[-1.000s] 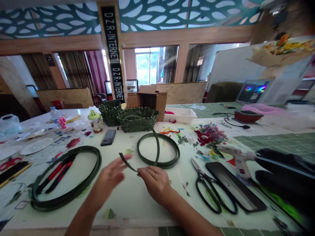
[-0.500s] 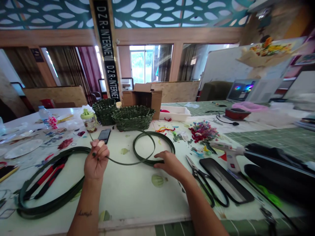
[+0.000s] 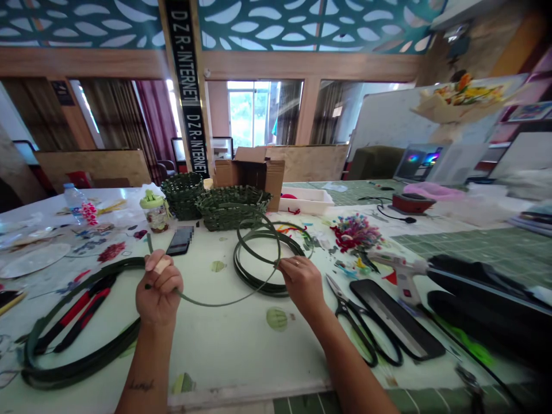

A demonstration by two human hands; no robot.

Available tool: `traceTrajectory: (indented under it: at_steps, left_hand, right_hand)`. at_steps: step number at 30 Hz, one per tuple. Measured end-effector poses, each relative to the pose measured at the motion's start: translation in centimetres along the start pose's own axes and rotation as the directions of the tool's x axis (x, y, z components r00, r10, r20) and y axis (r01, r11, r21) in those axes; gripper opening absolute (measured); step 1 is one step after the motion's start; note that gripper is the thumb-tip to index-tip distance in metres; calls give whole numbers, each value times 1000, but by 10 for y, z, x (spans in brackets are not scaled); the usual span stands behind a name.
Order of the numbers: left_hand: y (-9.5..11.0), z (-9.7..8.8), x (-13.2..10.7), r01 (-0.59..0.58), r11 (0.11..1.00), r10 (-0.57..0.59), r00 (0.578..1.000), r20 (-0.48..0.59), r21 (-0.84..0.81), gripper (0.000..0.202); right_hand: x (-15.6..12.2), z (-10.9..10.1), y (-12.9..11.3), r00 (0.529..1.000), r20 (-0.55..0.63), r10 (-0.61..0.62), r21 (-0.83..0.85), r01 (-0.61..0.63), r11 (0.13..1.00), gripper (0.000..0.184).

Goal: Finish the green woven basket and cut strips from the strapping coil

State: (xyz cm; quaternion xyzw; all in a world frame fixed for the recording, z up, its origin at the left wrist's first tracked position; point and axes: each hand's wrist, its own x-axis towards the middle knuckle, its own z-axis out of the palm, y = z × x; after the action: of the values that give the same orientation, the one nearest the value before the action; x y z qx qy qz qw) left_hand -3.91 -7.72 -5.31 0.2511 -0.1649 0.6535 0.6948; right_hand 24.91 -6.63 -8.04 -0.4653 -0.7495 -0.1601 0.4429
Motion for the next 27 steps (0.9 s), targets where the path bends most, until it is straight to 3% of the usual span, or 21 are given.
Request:
traceTrajectory:
  at_steps: [7, 12, 20, 23, 27]
  left_hand:
    - [5, 3, -1, -92, 996, 91, 993, -71, -17, 18]
    - [14, 6, -1, -235, 970, 240, 963, -121, 56, 16]
    - [18, 8, -4, -255, 964, 262, 961, -91, 78, 16]
    - [20, 7, -4, -251, 968, 251, 965, -71, 18, 17]
    - [25, 4, -2, -187, 978, 189, 982, 11, -91, 17]
  right_hand:
    - [2, -6, 0, 988, -107, -112, -121, 99, 988, 18]
    - [1, -13, 7, 934, -352, -68, -152, 15, 988, 9]
    - [3, -19, 10, 910, -413, -41, -88, 5, 996, 9]
    - [6, -27, 17, 928, -372, 20, -10, -26, 1000, 10]
    - [7, -30, 28, 990, -102, 102, 43, -98, 994, 12]
